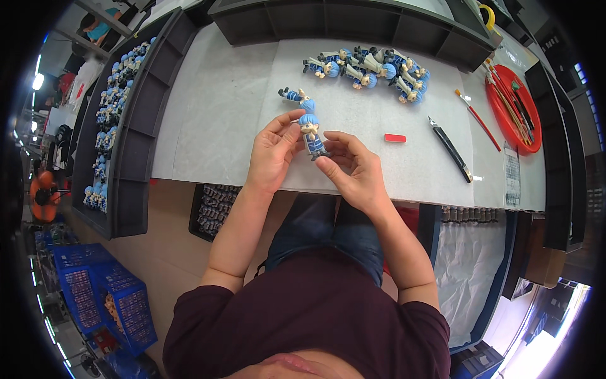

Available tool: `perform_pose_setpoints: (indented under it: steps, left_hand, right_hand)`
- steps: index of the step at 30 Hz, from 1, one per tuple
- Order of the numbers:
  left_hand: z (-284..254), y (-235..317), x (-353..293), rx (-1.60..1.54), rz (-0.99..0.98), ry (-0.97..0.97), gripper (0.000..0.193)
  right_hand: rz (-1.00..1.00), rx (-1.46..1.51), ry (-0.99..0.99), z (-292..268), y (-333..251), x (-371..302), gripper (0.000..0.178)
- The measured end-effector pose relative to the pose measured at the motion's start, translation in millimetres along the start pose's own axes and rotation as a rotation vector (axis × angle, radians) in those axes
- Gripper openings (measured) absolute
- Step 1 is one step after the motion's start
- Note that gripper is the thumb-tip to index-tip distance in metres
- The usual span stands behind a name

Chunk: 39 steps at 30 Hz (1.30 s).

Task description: The person assembles small blue and white figurines at a workbench. They pick up individual figurines, attach small red rectangular pieces to their backs, and place the completed units into a black tray. The process is repeated for multiple figurines throughout the clip.

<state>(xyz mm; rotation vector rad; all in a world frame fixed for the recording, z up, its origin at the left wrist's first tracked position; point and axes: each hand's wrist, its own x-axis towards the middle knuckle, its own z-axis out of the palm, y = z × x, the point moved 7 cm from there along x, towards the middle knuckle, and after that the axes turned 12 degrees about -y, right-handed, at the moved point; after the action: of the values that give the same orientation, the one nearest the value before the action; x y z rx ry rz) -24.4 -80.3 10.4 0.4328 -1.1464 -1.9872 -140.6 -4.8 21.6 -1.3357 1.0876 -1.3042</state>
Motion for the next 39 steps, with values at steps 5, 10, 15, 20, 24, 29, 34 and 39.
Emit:
perform_pose_setpoints:
  steps: [5,10,15,20,24,29,34,39]
  left_hand:
    - [0,-2,-2,0.004,-0.02,-0.028,0.028]
    - [0,-2,-2,0.026,-0.011,-0.003,0.029]
    - [1,0,-3,0.215,0.021,0.021,0.029]
    - [-2,1,-5,0.155,0.069,-0.004,0.029]
    - [0,1,-5,0.147,0.068,-0.072,0.031]
    - [5,4,-4,0.174,0.077,-0.093,0.033]
    - [8,5,-4,0.161,0.06,-0.087,0.033]
    - [8,7,-6,0.167,0.046,-0.086,0.031]
  right_hand:
    - [-0.017,-0.021,0.076,-4,3,-3,0.043]
    - [-0.032,0.017,0.101,-5,3,-3,0.044]
    - [-0.141,-0.21,0.098,-9,-5,-3,0.048]
    - [-0.161,-0.241,0.145,-8,-18,-4,0.049]
    - [-0.06,-0.058,0.137,-11,1,-3,0.05]
    - [-0.063,-0.076,0.156,-12,1,-3,0.049]
    - [-0.069,-0.081,0.164,-13,2,-4,0.047]
    - [-0.078,-0.082,0.151,-11,1,-4,0.043]
